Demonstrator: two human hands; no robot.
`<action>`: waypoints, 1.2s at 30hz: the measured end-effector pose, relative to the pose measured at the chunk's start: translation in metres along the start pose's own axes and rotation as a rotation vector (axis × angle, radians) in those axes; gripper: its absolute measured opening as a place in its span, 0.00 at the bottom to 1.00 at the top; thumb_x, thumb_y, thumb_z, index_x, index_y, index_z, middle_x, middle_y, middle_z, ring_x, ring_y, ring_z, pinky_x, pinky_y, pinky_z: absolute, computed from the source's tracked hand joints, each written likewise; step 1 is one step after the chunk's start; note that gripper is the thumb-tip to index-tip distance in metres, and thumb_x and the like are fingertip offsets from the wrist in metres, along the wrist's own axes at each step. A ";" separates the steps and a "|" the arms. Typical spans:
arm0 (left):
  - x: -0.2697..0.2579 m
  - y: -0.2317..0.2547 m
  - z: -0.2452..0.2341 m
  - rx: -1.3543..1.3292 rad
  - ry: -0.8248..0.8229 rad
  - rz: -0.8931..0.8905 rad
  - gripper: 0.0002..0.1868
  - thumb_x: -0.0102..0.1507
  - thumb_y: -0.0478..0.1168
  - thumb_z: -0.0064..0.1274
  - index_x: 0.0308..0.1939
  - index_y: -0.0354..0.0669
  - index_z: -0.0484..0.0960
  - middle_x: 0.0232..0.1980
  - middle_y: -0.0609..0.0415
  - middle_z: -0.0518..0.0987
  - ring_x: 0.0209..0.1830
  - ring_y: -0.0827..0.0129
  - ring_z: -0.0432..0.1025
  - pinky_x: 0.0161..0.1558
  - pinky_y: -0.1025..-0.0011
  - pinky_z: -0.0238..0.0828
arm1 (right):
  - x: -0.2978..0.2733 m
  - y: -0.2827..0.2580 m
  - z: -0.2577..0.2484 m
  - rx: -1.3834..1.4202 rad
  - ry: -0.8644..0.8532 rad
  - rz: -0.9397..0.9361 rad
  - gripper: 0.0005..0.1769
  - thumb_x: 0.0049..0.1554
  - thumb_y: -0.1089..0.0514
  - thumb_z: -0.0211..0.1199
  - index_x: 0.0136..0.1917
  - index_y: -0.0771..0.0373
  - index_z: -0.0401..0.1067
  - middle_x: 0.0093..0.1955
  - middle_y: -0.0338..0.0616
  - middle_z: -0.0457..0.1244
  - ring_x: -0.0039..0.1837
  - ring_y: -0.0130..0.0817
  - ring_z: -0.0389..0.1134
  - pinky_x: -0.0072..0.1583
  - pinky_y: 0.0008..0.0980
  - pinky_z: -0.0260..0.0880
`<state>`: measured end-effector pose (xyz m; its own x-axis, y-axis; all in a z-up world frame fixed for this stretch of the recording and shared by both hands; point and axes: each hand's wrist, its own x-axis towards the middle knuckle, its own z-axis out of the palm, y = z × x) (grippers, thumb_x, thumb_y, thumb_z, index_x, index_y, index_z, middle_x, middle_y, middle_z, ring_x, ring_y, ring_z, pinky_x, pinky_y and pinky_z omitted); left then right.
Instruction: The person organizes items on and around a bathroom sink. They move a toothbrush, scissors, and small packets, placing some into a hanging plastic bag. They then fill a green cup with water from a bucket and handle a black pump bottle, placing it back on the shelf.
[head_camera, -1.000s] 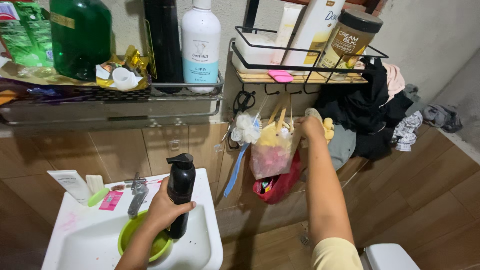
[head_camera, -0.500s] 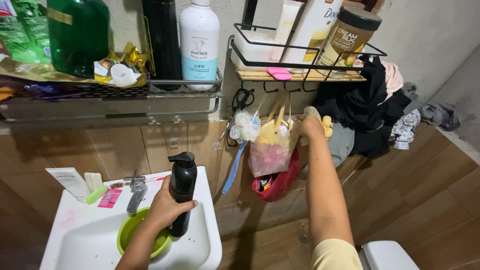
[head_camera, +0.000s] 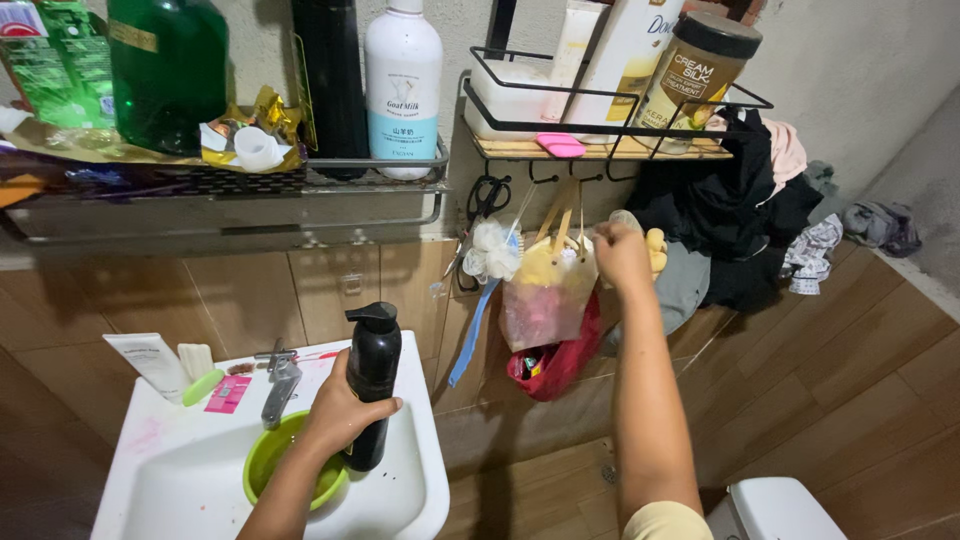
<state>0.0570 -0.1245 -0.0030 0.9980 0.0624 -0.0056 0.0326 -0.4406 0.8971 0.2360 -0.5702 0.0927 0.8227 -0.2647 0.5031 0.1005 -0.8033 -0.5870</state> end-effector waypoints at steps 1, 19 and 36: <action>0.000 0.000 0.000 0.001 -0.005 -0.003 0.52 0.40 0.46 0.72 0.67 0.47 0.66 0.51 0.45 0.83 0.51 0.56 0.79 0.57 0.61 0.73 | -0.007 -0.011 0.002 0.044 -0.024 0.036 0.17 0.60 0.52 0.62 0.60 0.59 0.78 0.50 0.56 0.73 0.51 0.43 0.75 0.56 0.39 0.73; -0.013 -0.014 -0.024 -0.031 0.018 0.083 0.46 0.40 0.48 0.73 0.60 0.45 0.71 0.49 0.46 0.84 0.49 0.55 0.80 0.54 0.61 0.74 | -0.129 -0.104 0.101 0.274 -0.053 -0.247 0.19 0.63 0.50 0.62 0.41 0.70 0.71 0.38 0.57 0.64 0.41 0.47 0.66 0.46 0.41 0.66; -0.072 -0.057 -0.163 -0.013 0.189 0.125 0.40 0.42 0.45 0.73 0.55 0.42 0.73 0.45 0.48 0.84 0.45 0.59 0.79 0.51 0.62 0.74 | -0.329 -0.187 0.281 0.279 -1.234 -0.212 0.14 0.61 0.51 0.63 0.52 0.62 0.82 0.43 0.49 0.73 0.39 0.32 0.69 0.42 0.32 0.73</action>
<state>-0.0250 0.0422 0.0184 0.9663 0.1754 0.1882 -0.0930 -0.4439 0.8912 0.1040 -0.1828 -0.1412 0.7323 0.6416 -0.2280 0.2822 -0.5907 -0.7559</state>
